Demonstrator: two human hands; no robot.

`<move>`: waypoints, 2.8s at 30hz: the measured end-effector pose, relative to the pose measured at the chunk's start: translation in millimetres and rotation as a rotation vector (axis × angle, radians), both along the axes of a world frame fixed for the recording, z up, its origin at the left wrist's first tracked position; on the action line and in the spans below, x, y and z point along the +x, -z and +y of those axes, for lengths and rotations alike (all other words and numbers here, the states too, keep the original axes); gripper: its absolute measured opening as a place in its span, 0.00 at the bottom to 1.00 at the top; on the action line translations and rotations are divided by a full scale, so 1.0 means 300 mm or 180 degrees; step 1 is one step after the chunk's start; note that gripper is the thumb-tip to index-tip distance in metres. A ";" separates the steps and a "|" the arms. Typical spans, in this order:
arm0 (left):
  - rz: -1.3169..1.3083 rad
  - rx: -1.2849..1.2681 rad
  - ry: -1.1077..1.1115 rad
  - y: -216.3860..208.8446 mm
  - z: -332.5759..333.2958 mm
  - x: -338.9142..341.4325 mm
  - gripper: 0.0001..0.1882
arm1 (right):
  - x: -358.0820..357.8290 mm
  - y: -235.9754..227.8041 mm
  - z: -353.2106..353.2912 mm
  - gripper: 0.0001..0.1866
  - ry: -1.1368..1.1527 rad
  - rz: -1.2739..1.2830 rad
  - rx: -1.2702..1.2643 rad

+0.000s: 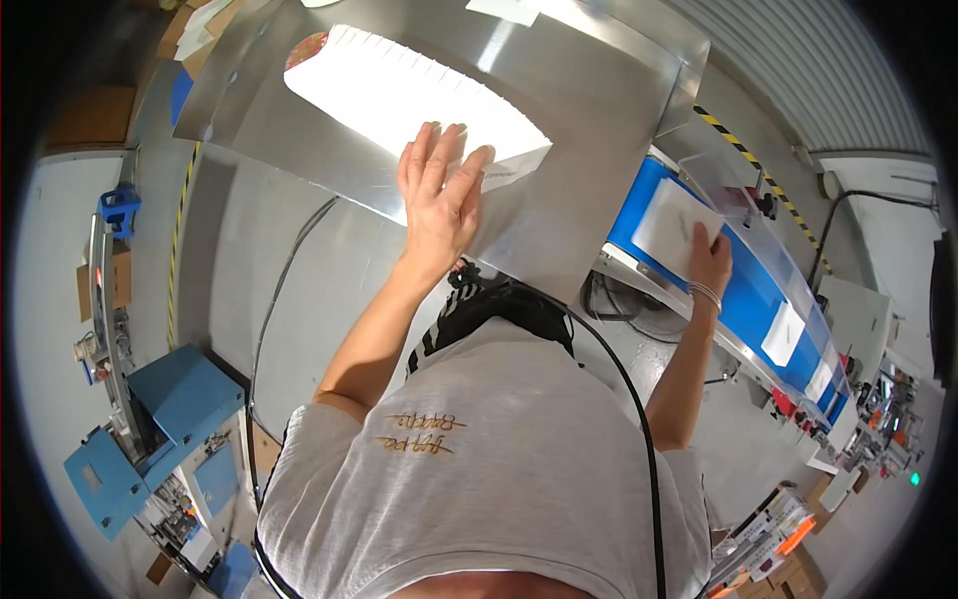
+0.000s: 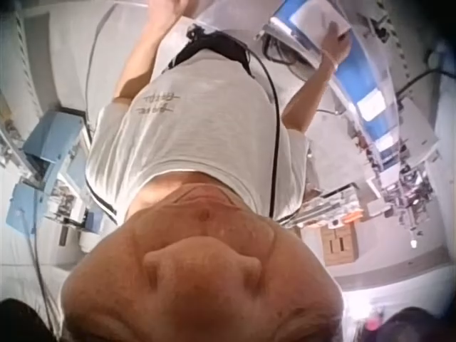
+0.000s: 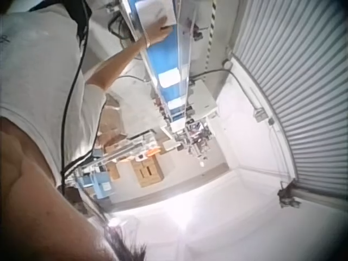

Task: Pick up stacks of paper sheets from the machine output and place them onto a moving conveyor belt for packaging.

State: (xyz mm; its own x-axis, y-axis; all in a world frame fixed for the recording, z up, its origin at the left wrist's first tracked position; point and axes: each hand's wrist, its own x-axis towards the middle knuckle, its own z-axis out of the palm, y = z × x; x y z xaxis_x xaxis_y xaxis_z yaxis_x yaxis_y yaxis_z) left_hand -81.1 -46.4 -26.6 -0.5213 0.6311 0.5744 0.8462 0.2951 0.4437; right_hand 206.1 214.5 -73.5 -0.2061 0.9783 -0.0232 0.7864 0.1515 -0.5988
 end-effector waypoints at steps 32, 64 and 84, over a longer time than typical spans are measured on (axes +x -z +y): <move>-0.0176 -0.0063 0.0001 -0.030 0.004 -0.028 0.16 | -0.007 -0.035 -0.026 0.28 0.0131 -0.0927 0.1249; 0.0063 -0.0044 0.0025 -0.013 -0.015 -0.104 0.17 | -0.011 0.000 -0.003 0.29 0.0410 -0.0789 0.0898; -0.0159 -0.0163 -0.0067 -0.021 -0.038 -0.160 0.20 | -0.368 0.031 -0.172 0.11 -0.1003 0.2128 -0.1287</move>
